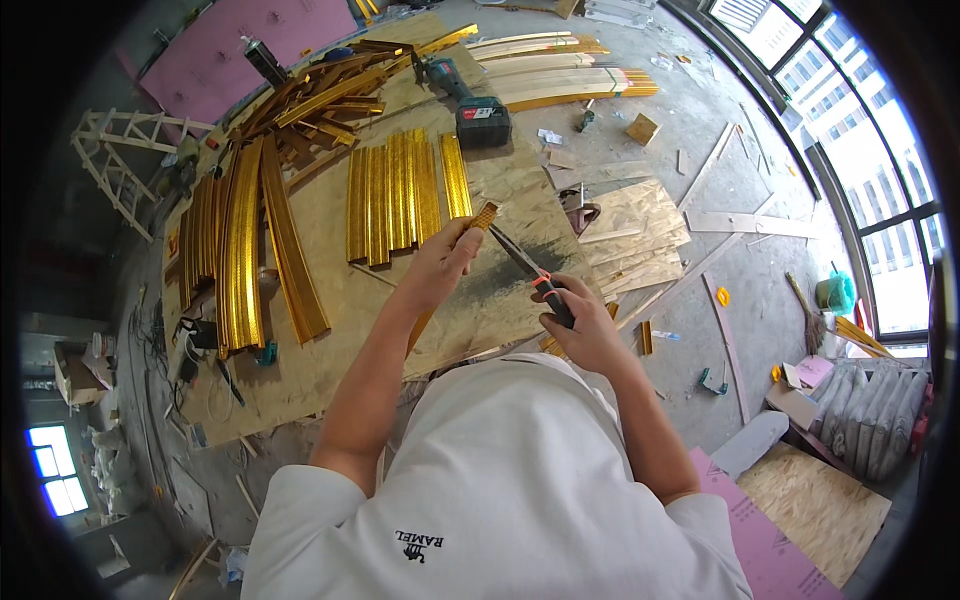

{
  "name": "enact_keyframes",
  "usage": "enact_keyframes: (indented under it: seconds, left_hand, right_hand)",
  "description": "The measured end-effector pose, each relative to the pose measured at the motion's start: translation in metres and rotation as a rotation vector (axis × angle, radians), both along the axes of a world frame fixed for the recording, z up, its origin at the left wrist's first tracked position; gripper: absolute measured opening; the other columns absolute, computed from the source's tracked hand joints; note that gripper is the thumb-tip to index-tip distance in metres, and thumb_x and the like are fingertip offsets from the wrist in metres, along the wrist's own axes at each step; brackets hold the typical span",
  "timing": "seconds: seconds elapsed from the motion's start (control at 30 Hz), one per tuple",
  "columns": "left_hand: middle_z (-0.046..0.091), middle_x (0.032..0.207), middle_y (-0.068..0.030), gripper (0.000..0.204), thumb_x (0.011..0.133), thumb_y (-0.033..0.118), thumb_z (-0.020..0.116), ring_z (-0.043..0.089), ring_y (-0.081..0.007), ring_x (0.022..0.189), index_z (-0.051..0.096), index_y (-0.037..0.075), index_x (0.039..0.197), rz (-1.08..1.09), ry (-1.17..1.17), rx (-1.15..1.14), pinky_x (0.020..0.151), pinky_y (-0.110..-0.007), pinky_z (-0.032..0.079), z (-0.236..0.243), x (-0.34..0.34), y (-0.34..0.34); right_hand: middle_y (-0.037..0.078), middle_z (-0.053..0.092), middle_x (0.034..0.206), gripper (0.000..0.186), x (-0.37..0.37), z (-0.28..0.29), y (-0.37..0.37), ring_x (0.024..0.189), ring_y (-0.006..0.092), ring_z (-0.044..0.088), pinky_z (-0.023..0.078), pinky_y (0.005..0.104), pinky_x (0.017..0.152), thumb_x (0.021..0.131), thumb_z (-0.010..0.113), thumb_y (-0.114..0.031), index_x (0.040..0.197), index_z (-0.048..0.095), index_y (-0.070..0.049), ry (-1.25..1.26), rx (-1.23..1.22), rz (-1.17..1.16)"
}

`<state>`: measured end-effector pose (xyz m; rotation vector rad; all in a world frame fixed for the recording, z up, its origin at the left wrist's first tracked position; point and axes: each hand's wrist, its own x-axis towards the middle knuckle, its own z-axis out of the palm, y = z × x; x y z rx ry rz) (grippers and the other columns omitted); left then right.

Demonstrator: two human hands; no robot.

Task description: The person repeatedly picks up gold-colored metal strips from a workbench and cuts them into shorter pieces using tin snips. The cut pieces are placed back on the bench. The person then uses a power drill to make holes in some of the strips.

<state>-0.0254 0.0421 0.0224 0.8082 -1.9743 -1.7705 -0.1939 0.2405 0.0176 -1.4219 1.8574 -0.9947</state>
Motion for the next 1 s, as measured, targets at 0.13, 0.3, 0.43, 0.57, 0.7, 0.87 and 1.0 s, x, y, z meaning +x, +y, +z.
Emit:
enact_keyframes:
  seconds: [0.13,0.3,0.43,0.57,0.7,0.87,1.0]
  left_hand:
    - [0.046,0.078,0.0014,0.032,0.103,0.037,0.046,0.046,-0.0071,0.066,0.052,0.007,0.094,-0.021,-0.118,-0.033,0.060,-0.024,0.041,0.011,-0.002,0.009]
    - [0.046,0.077,0.0016,0.030,0.102,0.036,0.046,0.046,-0.0066,0.064,0.052,0.007,0.096,-0.072,-0.118,-0.008,0.058,-0.023,0.042,0.005,0.000,0.009]
    - [0.046,0.076,0.0017,0.030,0.102,0.035,0.046,0.046,-0.0066,0.064,0.050,0.008,0.093,-0.115,-0.157,0.043,0.057,-0.024,0.042,0.006,0.001,0.007]
    - [0.046,0.075,0.0017,0.031,0.102,0.036,0.046,0.046,-0.0066,0.062,0.049,0.008,0.091,-0.128,-0.169,0.053,0.056,-0.024,0.042,0.004,0.003,0.005]
    - [0.046,0.074,0.0017,0.040,0.102,0.046,0.045,0.046,-0.0067,0.062,0.049,0.008,0.090,-0.151,-0.232,0.042,0.055,-0.024,0.042,-0.007,0.004,0.001]
    - [0.048,0.075,0.0005,0.050,0.098,0.057,0.046,0.049,-0.0087,0.061,0.051,0.007,0.095,-0.141,-0.414,0.152,0.053,-0.026,0.045,-0.048,0.004,-0.019]
    - [0.051,0.077,-0.0017,0.054,0.096,0.061,0.048,0.050,-0.0111,0.060,0.050,0.007,0.098,-0.031,-0.724,0.352,0.054,-0.029,0.048,-0.062,-0.002,-0.029]
  right_hand:
    - [0.016,0.055,0.127,0.026,-0.006,0.003,0.000,0.105,0.0375,0.059,0.049,0.0397,0.089,0.084,0.070,-0.015,0.107,0.065,-0.002,0.043,-0.007,0.045]
    - [0.015,0.056,0.118,0.024,-0.015,0.023,-0.002,0.101,0.0341,0.059,0.049,0.0386,0.087,0.083,0.070,-0.015,0.103,0.066,-0.003,-0.057,0.140,0.115]
    - [0.011,0.054,0.114,0.022,-0.032,0.019,-0.002,0.094,0.0246,0.057,0.047,0.0343,0.082,0.084,0.072,-0.016,0.101,0.065,-0.003,-0.027,0.083,0.255]
    - [0.010,0.055,0.110,0.024,-0.038,0.016,-0.004,0.094,0.0235,0.057,0.047,0.0350,0.081,0.082,0.073,-0.019,0.100,0.065,-0.004,-0.029,0.094,0.325]
    - [0.010,0.055,0.105,0.026,-0.035,0.017,-0.015,0.086,0.0233,0.058,0.047,0.0366,0.078,0.081,0.073,-0.020,0.100,0.065,-0.005,-0.079,0.337,0.286]
    - [0.016,0.056,0.107,0.019,-0.012,-0.033,-0.030,0.094,0.0319,0.059,0.051,0.0415,0.076,0.080,0.065,-0.015,0.097,0.066,-0.006,0.166,0.341,0.167]
    - [0.016,0.052,0.102,0.022,-0.003,-0.079,-0.043,0.096,0.0342,0.058,0.052,0.0437,0.078,0.078,0.060,-0.007,0.099,0.064,-0.009,0.691,0.109,0.134]
